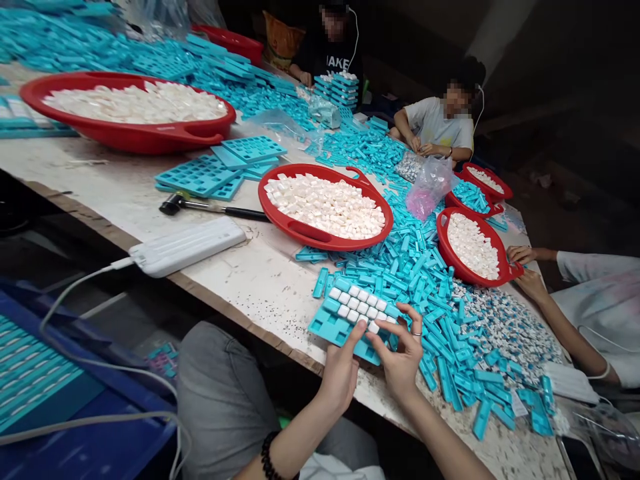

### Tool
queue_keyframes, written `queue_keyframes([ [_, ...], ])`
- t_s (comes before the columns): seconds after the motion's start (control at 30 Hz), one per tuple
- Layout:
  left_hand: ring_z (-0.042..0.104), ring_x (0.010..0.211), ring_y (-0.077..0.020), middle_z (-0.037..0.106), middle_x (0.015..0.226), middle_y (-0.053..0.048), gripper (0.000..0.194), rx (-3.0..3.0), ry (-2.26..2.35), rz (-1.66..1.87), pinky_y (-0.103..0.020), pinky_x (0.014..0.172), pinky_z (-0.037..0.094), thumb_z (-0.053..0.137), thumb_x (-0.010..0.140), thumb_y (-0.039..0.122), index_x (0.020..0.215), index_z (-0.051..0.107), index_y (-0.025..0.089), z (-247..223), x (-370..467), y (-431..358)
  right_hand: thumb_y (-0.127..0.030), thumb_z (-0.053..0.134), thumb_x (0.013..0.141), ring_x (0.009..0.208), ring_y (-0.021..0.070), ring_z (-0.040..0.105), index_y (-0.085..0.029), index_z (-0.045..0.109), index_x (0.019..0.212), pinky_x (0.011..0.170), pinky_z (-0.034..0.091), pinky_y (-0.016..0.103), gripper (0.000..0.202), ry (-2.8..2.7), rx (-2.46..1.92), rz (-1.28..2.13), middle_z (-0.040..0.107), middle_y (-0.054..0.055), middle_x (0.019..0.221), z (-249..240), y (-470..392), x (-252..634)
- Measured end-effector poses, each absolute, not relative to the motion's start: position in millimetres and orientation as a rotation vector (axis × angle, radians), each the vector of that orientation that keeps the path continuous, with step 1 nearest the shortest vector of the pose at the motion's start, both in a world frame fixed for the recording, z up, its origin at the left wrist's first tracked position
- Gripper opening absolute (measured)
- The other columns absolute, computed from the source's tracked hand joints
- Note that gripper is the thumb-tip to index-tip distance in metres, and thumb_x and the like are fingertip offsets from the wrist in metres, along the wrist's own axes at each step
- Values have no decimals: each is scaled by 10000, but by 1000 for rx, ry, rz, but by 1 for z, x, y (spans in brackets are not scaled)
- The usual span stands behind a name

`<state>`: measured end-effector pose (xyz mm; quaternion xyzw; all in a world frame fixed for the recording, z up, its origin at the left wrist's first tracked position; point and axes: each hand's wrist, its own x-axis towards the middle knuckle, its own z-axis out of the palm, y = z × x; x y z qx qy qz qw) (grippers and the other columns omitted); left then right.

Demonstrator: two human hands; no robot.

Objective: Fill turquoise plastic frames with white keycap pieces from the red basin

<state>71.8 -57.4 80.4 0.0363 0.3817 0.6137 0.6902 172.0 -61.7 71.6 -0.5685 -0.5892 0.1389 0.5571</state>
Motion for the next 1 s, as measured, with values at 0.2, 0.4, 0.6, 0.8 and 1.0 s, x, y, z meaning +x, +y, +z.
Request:
queue_keyframes([
  [0.2,633,1242,-289,741,1227,-76,500,176,855,1343,-413,1104,462,904,643,292,1097,721,186,77,71,-59,-279,751,861,1171,272,581,-273,797,918,890,522,397,74,-1446,-1330,259,539,80,1292,72,-62,173],
  [0.4,656,1205,-293,765,1159,-87,481,171,881,1346,-421,1104,460,911,620,294,1046,729,167,79,70,-61,-222,738,860,1174,262,564,-282,786,934,949,490,417,106,-1501,-1293,202,544,71,1274,73,-64,173],
  [0.6,605,1279,-310,727,1258,-81,656,123,890,1364,-431,1111,456,932,557,208,1167,690,198,84,72,-61,-276,728,836,1378,305,422,-293,616,1306,1075,422,456,484,-1450,-1232,386,411,94,1457,70,-64,172],
  [0.8,646,1215,-324,750,1193,-95,664,141,897,1366,-436,1058,485,938,525,211,1147,705,197,78,71,-61,-463,828,736,1424,309,376,-281,268,1543,1109,406,446,999,-1133,-1186,936,435,108,1506,81,-59,165],
  [1.0,682,1149,-307,775,1109,-86,661,150,864,1344,-413,1009,517,912,575,236,1197,692,194,73,70,-63,-458,902,643,1118,248,575,-274,561,1282,941,491,352,748,-984,-1272,1071,599,43,1272,80,-55,170],
])
